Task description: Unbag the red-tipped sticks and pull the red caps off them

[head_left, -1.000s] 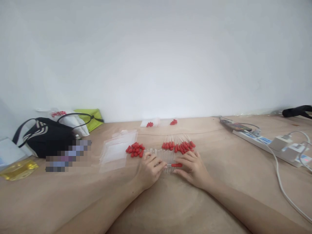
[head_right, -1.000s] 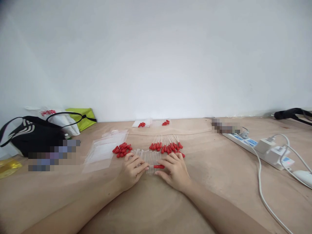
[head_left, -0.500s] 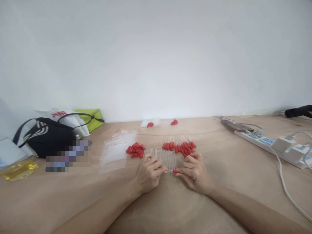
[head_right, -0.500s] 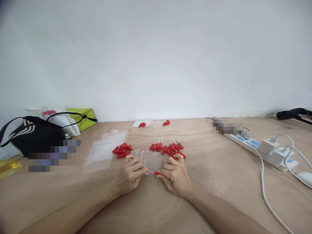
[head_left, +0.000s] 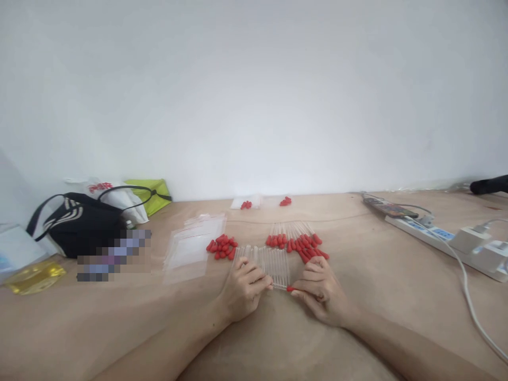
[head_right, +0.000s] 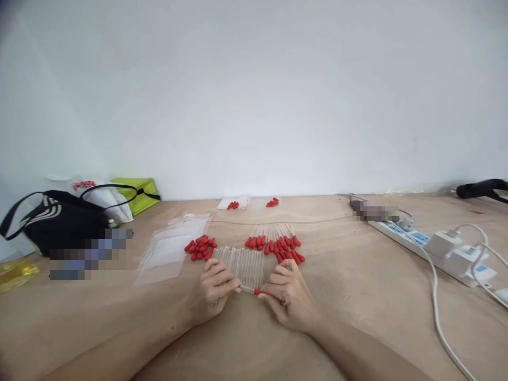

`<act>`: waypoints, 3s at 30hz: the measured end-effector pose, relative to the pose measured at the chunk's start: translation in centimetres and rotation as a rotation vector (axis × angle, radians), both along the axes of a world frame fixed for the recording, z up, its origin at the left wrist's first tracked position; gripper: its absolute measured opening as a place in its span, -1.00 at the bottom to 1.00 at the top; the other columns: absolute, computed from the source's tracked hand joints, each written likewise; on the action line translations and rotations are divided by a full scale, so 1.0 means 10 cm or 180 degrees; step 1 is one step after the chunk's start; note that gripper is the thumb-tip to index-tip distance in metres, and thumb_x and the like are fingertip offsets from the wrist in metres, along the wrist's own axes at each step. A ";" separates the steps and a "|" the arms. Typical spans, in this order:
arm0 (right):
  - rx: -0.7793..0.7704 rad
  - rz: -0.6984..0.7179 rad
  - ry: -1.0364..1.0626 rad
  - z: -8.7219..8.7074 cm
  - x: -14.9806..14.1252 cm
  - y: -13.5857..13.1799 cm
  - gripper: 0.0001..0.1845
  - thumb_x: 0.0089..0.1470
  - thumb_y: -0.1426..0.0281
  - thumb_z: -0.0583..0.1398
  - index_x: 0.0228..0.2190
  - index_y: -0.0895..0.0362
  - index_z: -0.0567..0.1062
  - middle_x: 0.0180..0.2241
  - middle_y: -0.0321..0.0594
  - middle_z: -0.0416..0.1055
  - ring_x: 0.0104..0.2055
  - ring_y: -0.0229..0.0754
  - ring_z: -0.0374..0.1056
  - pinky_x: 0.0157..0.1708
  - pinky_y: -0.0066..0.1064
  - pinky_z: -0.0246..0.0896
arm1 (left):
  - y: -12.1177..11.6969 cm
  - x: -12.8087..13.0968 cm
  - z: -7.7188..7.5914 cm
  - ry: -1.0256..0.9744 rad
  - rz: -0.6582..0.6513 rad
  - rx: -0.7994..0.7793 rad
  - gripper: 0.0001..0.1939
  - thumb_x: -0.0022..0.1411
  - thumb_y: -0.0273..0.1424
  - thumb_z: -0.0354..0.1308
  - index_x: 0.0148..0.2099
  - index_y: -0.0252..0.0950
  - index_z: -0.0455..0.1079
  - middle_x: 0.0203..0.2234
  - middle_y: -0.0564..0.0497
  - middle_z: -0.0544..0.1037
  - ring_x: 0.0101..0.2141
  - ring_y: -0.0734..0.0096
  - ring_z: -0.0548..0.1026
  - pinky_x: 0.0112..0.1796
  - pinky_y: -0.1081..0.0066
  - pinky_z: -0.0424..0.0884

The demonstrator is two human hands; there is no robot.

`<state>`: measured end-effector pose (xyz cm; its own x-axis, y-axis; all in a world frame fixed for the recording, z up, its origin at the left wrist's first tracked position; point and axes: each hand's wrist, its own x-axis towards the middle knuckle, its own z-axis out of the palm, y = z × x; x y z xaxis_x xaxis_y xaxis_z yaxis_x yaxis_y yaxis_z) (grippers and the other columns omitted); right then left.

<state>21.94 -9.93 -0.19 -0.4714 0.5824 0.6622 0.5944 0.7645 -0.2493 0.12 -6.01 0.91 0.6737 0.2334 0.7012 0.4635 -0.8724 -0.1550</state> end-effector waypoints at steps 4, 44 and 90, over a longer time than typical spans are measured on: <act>-0.0544 -0.0174 0.0630 0.01 0.19 0.04 -0.76 0.07 0.35 0.04 -0.44 0.14 0.49 -0.53 -0.21 0.37 -0.44 -0.26 0.23 -0.38 -0.37 0.13 | 0.10 -0.19 0.03 -0.0426 0.0271 -0.0236 -0.81 0.19 -0.52 -0.07 -0.38 -0.30 0.35 -0.57 0.06 0.39 -0.50 0.51 0.31 -0.41 0.44 0.20; -0.2075 -0.2383 0.1357 -0.16 0.72 0.54 -0.75 -0.16 0.21 0.12 -0.58 0.13 0.45 -0.58 -0.25 0.45 -0.55 -0.24 0.32 -0.60 -0.50 0.06 | 0.17 -0.09 -0.01 -0.0148 0.0122 -0.1164 -0.76 0.09 -0.34 0.09 -0.20 -0.35 0.37 -0.32 -0.09 0.44 -0.31 0.39 0.43 -0.27 0.40 0.41; 0.0443 -0.0878 0.0041 -0.04 -0.02 0.22 -0.77 0.07 0.39 0.06 -0.22 0.14 0.41 -0.37 -0.19 0.45 -0.33 -0.19 0.24 -0.29 -0.30 -0.02 | 0.13 0.00 -0.01 -0.0095 0.0558 -0.0325 -0.73 0.19 -0.34 -0.01 -0.05 -0.21 0.31 -0.22 -0.03 0.43 -0.19 0.31 0.32 -0.15 0.26 0.17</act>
